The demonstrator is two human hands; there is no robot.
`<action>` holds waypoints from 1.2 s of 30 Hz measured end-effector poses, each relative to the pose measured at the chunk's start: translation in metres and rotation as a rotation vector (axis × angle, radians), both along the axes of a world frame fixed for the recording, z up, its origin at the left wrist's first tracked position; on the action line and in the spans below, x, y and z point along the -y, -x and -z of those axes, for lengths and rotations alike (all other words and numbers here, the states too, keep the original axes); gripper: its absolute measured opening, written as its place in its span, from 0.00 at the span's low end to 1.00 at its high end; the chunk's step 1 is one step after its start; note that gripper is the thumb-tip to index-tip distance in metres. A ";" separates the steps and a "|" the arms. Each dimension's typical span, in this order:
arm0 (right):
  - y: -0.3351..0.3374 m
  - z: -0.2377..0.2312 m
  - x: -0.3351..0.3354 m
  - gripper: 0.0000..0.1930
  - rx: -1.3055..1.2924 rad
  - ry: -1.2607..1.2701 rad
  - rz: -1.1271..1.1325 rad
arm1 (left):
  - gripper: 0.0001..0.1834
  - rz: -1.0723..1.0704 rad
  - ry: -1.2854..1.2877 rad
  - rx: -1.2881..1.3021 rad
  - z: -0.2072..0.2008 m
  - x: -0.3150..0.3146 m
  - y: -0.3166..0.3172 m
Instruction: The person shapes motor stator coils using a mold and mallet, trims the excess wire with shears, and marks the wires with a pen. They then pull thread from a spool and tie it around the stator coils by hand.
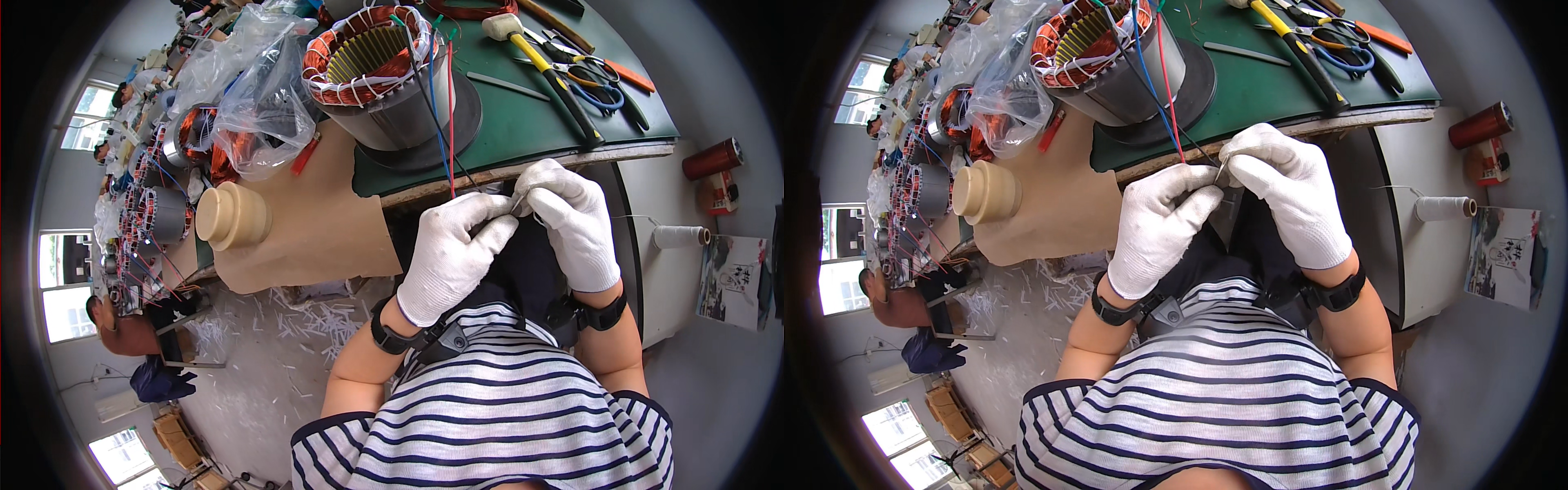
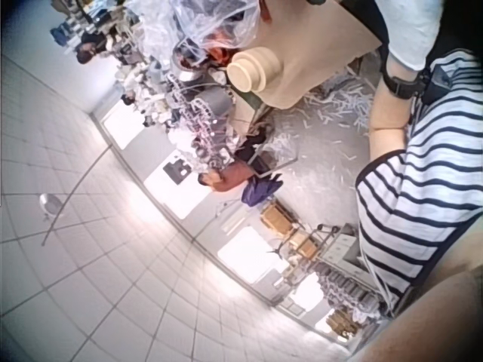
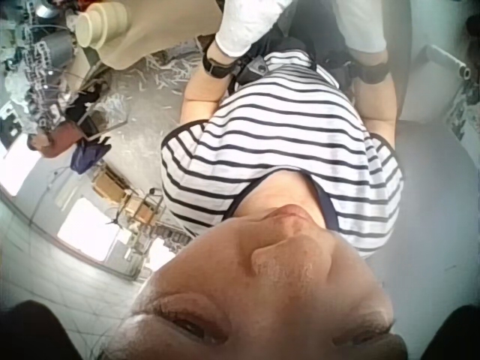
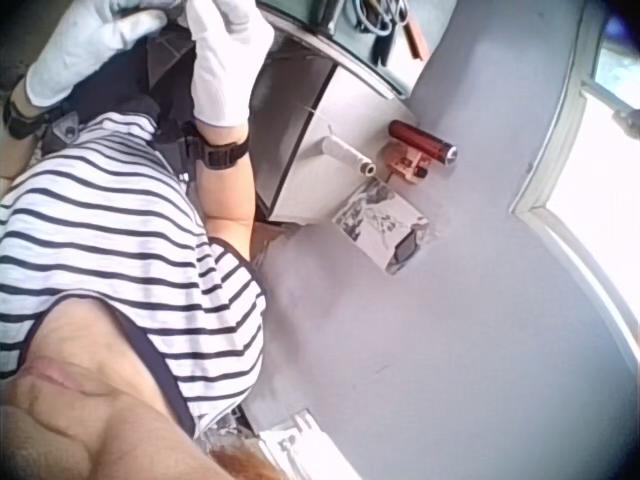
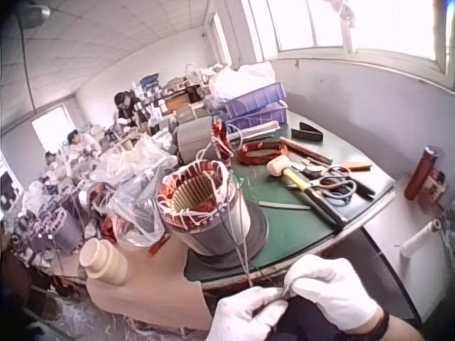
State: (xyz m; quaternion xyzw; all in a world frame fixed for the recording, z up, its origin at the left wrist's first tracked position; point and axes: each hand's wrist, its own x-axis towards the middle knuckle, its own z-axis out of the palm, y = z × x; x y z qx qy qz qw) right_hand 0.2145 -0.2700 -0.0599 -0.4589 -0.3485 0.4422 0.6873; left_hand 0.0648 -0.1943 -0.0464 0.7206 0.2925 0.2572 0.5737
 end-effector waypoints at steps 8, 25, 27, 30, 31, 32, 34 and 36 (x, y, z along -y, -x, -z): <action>-0.002 0.000 0.001 0.07 0.016 0.021 -0.053 | 0.09 0.014 -0.043 -0.068 -0.004 0.000 0.001; 0.018 0.007 -0.002 0.11 0.845 -0.059 0.515 | 0.07 -0.168 -0.459 0.120 0.006 0.002 -0.029; 0.017 0.008 -0.003 0.12 1.137 -0.111 0.626 | 0.05 -0.185 -0.498 0.143 0.012 0.002 -0.035; 0.018 0.007 -0.002 0.12 0.961 -0.055 0.557 | 0.01 -0.248 -0.570 0.104 0.014 0.003 -0.036; 0.018 0.008 -0.002 0.12 0.872 -0.026 0.521 | 0.01 -0.245 -0.568 0.100 0.012 0.000 -0.035; 0.016 0.013 0.000 0.14 0.674 0.103 0.521 | 0.02 -0.214 -0.163 0.226 0.011 -0.004 -0.032; 0.002 0.014 0.007 0.17 0.356 0.178 0.405 | 0.06 -0.127 0.363 0.407 0.012 -0.026 -0.014; -0.017 0.014 0.019 0.19 0.193 0.271 0.290 | 0.11 0.021 0.574 0.572 0.015 -0.050 -0.013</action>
